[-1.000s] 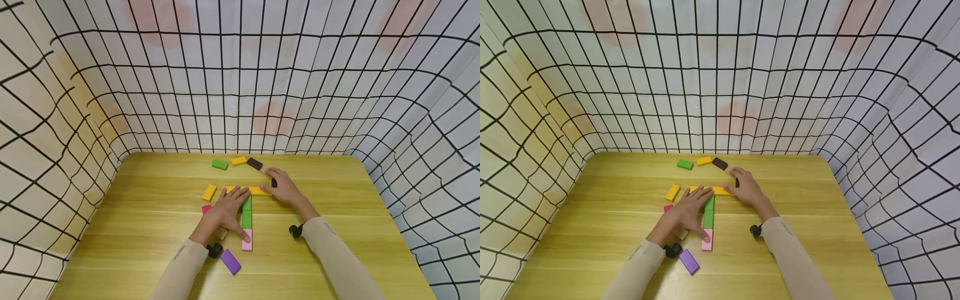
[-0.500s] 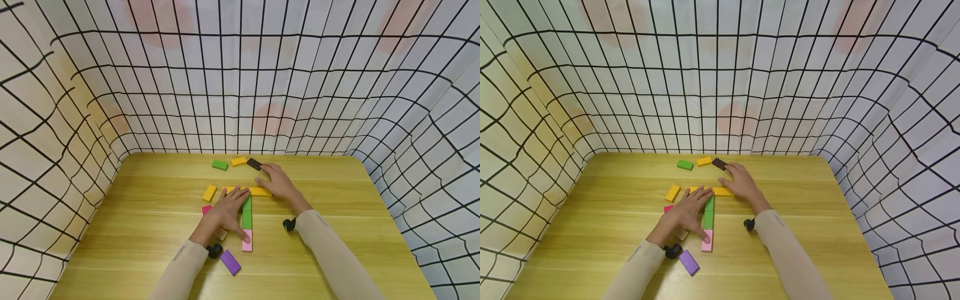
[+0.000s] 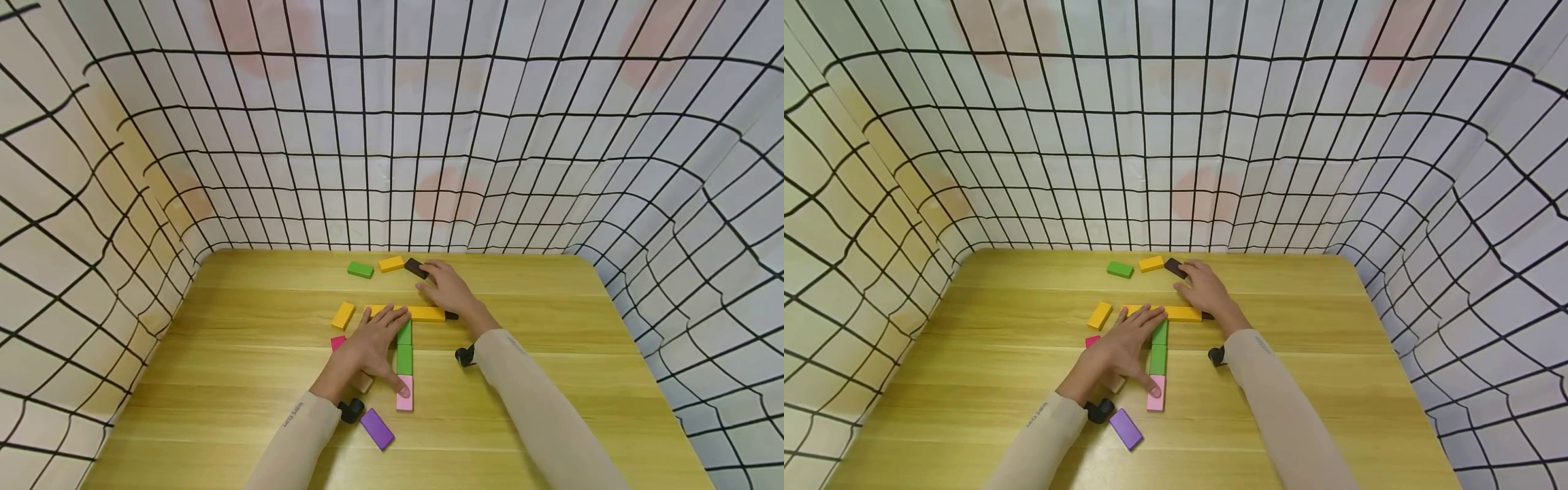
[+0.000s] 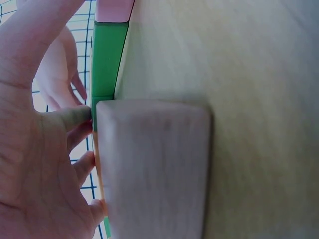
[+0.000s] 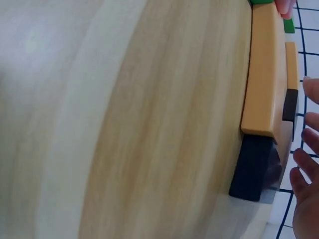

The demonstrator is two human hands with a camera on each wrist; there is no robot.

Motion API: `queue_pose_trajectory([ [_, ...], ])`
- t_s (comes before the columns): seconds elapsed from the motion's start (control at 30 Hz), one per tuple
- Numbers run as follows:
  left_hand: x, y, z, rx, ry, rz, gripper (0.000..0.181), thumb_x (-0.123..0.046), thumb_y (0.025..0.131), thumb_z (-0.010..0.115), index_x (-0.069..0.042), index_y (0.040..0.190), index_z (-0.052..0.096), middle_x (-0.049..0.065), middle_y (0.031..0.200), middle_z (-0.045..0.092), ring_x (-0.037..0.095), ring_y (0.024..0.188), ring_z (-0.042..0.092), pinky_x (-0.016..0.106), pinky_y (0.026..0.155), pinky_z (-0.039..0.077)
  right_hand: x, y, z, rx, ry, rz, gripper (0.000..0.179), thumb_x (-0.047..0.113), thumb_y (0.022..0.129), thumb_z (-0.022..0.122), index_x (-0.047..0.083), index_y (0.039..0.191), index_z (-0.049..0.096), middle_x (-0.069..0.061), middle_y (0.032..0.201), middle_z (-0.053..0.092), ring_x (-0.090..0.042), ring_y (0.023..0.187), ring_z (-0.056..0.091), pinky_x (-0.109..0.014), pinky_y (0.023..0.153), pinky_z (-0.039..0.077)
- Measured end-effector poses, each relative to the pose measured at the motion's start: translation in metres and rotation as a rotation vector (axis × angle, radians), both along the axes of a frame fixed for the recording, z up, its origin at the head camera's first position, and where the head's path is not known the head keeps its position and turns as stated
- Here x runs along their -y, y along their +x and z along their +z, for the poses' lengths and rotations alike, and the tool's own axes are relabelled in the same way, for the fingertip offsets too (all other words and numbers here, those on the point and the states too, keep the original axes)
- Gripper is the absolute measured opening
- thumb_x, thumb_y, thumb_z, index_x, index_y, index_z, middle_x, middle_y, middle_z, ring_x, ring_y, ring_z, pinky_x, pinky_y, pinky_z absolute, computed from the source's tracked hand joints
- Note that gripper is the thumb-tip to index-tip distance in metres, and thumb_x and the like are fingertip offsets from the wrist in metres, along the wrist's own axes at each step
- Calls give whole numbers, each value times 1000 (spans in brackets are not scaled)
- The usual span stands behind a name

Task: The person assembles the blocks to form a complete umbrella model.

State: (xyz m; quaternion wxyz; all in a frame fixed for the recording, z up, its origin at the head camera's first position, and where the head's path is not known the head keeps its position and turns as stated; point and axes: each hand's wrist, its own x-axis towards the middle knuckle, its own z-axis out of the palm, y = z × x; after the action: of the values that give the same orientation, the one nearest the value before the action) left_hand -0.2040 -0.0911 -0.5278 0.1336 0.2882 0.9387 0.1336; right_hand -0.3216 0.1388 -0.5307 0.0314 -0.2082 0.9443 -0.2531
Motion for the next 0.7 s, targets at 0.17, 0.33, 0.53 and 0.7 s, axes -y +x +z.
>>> queue_pose_trajectory([
  [0.17, 1, 0, 1, -2, 15, -5, 152, -85, 49, 84, -20, 167, 15, -3, 175, 12, 26, 162, 4, 62, 129, 3, 6, -4, -4, 3, 49, 6, 59, 33, 106, 57, 4, 155, 44, -17, 162, 39, -38, 149, 37, -56, 122, 34],
  [0.33, 1, 1, 1, -2, 14, -3, 152, -85, 49, 84, -20, 167, 15, -3, 175, 12, 27, 162, 4, 62, 129, 3, 8, -3, -5, 2, 44, 4, 56, 30, 106, 58, 2, 153, 47, -17, 161, 40, -38, 149, 39, -55, 122, 35],
  [0.53, 1, 1, 2, 4, 9, 0, 152, -85, 49, 84, -21, 167, 14, -4, 175, 11, 26, 162, 4, 61, 129, 2, 9, -2, -4, 23, 44, 15, 56, 31, 107, 56, 2, 154, 46, -15, 162, 38, -35, 149, 38, -53, 122, 35],
  [0.7, 2, 0, -1, 2, 6, -2, 152, -86, 49, 83, -22, 168, 13, -6, 175, 9, 25, 162, 3, 61, 129, 2, 9, 0, -2, 18, 53, 29, 56, 29, 106, 57, 1, 153, 46, -15, 162, 38, -36, 150, 38, -54, 122, 35],
])
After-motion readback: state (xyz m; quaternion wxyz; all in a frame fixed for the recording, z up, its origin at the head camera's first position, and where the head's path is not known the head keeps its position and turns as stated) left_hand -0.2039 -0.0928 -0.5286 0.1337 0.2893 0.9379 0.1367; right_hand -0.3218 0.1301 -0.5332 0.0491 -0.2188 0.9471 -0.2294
